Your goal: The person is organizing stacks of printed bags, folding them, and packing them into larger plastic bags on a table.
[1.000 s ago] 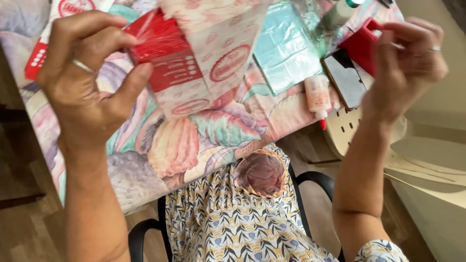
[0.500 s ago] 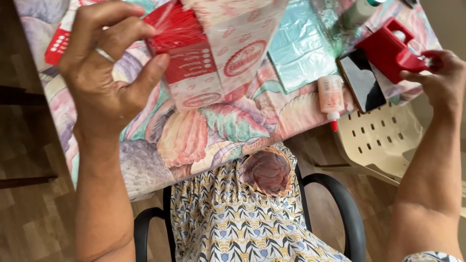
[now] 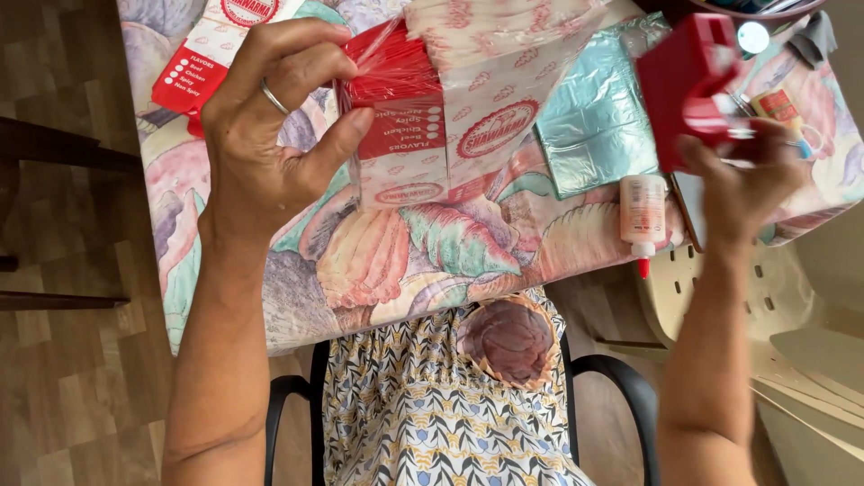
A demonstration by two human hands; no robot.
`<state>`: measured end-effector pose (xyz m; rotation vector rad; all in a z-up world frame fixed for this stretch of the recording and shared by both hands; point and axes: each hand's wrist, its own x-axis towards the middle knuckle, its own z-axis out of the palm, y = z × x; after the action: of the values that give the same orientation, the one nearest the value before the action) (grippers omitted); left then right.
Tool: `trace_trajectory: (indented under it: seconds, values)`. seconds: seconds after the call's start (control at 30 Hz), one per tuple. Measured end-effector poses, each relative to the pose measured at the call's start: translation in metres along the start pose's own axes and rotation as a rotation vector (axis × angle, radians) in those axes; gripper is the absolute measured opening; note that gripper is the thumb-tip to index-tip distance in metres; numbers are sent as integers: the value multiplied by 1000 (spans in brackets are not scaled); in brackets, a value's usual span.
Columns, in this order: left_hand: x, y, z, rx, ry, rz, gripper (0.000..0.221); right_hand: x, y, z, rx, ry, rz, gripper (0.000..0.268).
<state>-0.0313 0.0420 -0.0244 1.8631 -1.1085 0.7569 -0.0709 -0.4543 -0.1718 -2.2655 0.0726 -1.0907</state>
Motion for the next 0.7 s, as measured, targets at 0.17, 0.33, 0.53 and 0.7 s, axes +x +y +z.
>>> trace_trajectory:
  seconds: [0.17, 0.33, 0.53, 0.7]
  values:
    - [3, 5, -3, 30, -12, -10, 16, -6, -42, 85, -31, -55, 28, 50]
    - [2, 4, -5, 32, -22, -21, 18, -5, -30, 104, -172, -148, 15, 63]
    - [1, 5, -4, 43, -19, -12, 14, 38, -25, 83, 67, -464, 406, 41]
    - [-7, 2, -2, 68, 6, -45, 18, 56, -67, 80, 62, -560, 821, 18]
